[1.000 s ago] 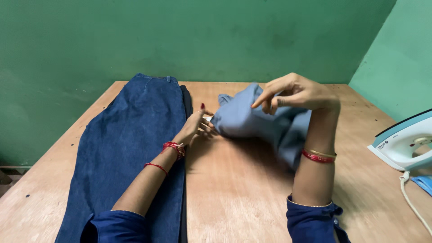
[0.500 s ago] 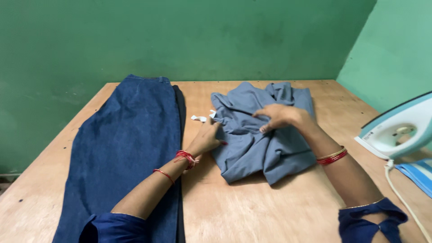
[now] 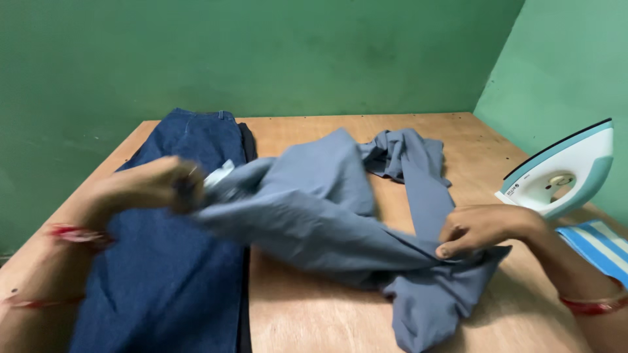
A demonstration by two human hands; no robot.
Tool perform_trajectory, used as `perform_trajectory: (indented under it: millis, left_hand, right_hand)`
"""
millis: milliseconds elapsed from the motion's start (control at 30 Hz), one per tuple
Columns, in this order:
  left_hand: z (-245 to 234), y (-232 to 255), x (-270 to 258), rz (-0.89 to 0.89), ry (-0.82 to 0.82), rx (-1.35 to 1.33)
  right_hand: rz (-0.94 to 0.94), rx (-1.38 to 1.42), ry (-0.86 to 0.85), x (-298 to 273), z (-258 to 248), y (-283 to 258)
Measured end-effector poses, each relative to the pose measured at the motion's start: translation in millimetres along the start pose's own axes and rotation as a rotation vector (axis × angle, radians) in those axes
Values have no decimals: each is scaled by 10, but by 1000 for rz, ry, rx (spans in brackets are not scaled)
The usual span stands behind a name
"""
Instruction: The person irons a pair of blue jeans on a wooden table, smoothing the fabric with an electric iron and adjusting the garment between passes. After finishing the jeans, the person lays out a pair of gray trousers and begins ironing them.
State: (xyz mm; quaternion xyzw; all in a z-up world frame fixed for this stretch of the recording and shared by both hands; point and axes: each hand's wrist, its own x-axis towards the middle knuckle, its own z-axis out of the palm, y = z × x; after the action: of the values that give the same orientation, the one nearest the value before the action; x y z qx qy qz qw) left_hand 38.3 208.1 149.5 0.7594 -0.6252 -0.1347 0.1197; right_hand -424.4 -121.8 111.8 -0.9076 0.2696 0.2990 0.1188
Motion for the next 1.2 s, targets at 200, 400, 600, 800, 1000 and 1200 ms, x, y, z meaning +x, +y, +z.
perform_trajectory:
  millis: [200,400,600,800,1000,1200]
  left_hand:
    - [-17,-59,-363,-464,-201,23]
    - [307,-594,634,-288,121,27]
    - [1150,-1305,1697,-220,333,152]
    - [1565,-1565,1803,-111,509,-234]
    - [1368,-1261,1675,139,674,-858]
    - [715,-1009,1328,227,977,-1303]
  right_hand:
    - [-234,55,376,155,-137,372]
    - [-59,29,609,1276,-603,523]
    - [-47,-20,659,2621,-775,794]
    - [-102,134,1028,3123,-492,1411]
    - [526,-73,1181,2733,-245,1936]
    - [882,-225,851,2179,-280,1670]
